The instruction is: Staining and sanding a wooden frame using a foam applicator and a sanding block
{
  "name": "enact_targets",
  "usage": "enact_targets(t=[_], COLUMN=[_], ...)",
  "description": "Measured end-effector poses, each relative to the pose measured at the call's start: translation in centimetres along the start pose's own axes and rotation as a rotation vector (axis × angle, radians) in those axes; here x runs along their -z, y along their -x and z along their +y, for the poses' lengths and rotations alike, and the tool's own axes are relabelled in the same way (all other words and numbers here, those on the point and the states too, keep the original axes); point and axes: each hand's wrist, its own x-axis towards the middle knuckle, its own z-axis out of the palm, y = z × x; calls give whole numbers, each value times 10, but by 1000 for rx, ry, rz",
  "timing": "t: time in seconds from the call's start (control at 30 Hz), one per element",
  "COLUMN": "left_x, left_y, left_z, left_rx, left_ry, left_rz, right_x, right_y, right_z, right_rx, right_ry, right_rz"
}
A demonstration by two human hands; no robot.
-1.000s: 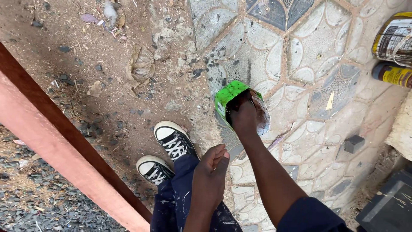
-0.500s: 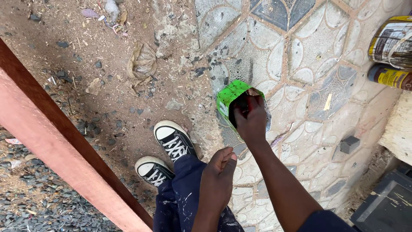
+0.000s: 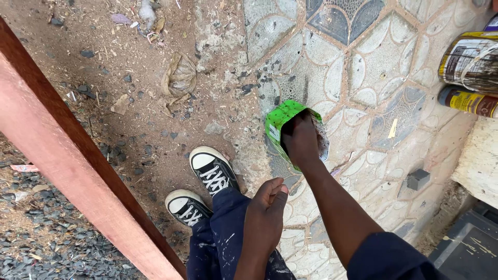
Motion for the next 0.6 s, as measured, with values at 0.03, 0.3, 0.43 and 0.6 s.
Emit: enact_targets(t=[0.03,0.3,0.43,0.6], left_x=[0,3,4,3], left_y=[-1,-1,-3,-8], left_z=[-3,-8,-14,-22], left_rx=[-21,-38,-42,-47], left_ry=[13,88,125,211], left_rz=[-3,-14,-12,-4], right_x=[18,45,33,33], right_y=[2,8,10,0], right_z=[-15,-14,1,-13], right_rx=[-113,-984,-992,-896], right_ry=[-302,-1567,-1553,-1467], right_rz=[75,38,-90,-12])
